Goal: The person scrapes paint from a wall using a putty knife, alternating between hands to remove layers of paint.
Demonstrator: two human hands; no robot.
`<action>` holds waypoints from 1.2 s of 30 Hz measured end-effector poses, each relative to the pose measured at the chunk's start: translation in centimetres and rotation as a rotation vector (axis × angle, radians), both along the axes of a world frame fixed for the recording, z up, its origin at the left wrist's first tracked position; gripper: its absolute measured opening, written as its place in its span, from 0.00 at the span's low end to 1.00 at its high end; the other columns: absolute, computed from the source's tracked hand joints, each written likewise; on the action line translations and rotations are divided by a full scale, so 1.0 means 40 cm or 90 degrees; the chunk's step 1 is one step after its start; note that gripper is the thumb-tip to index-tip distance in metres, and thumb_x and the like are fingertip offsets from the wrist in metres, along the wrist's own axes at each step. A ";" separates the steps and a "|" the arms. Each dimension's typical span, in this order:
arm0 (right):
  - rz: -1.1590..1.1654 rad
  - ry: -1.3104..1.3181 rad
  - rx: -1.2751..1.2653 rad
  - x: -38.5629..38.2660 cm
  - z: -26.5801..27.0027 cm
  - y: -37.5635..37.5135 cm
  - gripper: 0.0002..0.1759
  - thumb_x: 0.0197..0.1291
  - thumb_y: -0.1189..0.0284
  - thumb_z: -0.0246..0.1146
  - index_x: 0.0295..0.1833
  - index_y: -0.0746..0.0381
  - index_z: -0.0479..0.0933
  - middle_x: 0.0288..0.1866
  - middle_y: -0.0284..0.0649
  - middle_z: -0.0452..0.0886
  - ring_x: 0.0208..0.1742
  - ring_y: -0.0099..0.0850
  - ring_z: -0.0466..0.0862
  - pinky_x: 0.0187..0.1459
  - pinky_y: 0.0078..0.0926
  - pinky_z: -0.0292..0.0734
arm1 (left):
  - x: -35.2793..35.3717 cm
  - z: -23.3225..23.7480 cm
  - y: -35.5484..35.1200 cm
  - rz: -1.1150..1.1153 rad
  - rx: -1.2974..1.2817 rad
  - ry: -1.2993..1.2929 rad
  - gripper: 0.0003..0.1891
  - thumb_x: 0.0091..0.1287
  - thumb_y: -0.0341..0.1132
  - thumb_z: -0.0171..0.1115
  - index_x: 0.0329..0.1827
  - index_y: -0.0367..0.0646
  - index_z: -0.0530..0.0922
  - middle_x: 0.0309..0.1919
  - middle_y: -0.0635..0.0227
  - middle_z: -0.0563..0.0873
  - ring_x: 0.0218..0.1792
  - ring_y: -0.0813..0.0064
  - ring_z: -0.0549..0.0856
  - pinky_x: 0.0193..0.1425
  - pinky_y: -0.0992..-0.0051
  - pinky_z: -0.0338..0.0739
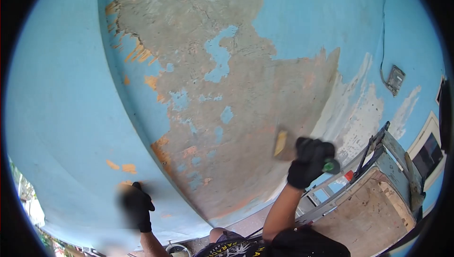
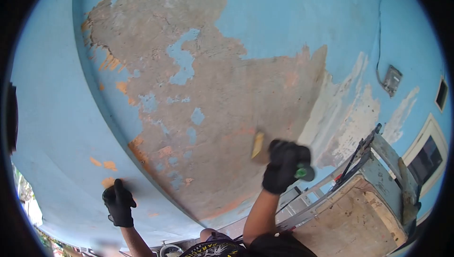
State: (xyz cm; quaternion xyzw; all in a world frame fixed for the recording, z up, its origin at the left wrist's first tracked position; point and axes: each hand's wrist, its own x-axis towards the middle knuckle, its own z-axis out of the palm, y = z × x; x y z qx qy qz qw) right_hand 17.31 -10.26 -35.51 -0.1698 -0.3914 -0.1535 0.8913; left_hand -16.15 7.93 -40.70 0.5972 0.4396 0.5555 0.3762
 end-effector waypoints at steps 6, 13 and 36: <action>0.084 0.049 -0.508 -0.157 -0.137 0.008 0.05 0.65 0.76 0.61 0.35 0.62 0.76 0.33 0.44 0.83 0.38 0.39 0.84 0.46 0.42 0.78 | -0.006 -0.015 -0.017 -0.082 -0.021 -0.107 0.22 0.78 0.40 0.58 0.25 0.36 0.81 0.15 0.67 0.80 0.13 0.77 0.78 0.21 0.76 0.71; 0.197 -0.331 -0.474 -0.163 -0.100 -0.060 0.13 0.52 0.74 0.69 0.45 0.63 0.84 0.65 0.58 0.80 0.77 0.57 0.67 0.76 0.53 0.56 | 0.144 0.070 -0.271 -0.450 0.219 0.255 0.32 0.56 0.34 0.78 0.63 0.35 0.76 0.58 0.54 0.84 0.62 0.60 0.84 0.63 0.66 0.79; -0.026 0.108 -0.428 -0.027 -0.170 -0.128 0.14 0.64 0.88 0.59 0.54 0.70 0.80 0.52 0.48 0.84 0.51 0.36 0.86 0.52 0.32 0.88 | 0.379 0.630 -0.232 -0.724 0.476 -0.358 0.31 0.79 0.63 0.41 0.48 0.40 0.75 0.28 0.67 0.79 0.28 0.74 0.78 0.45 0.65 0.80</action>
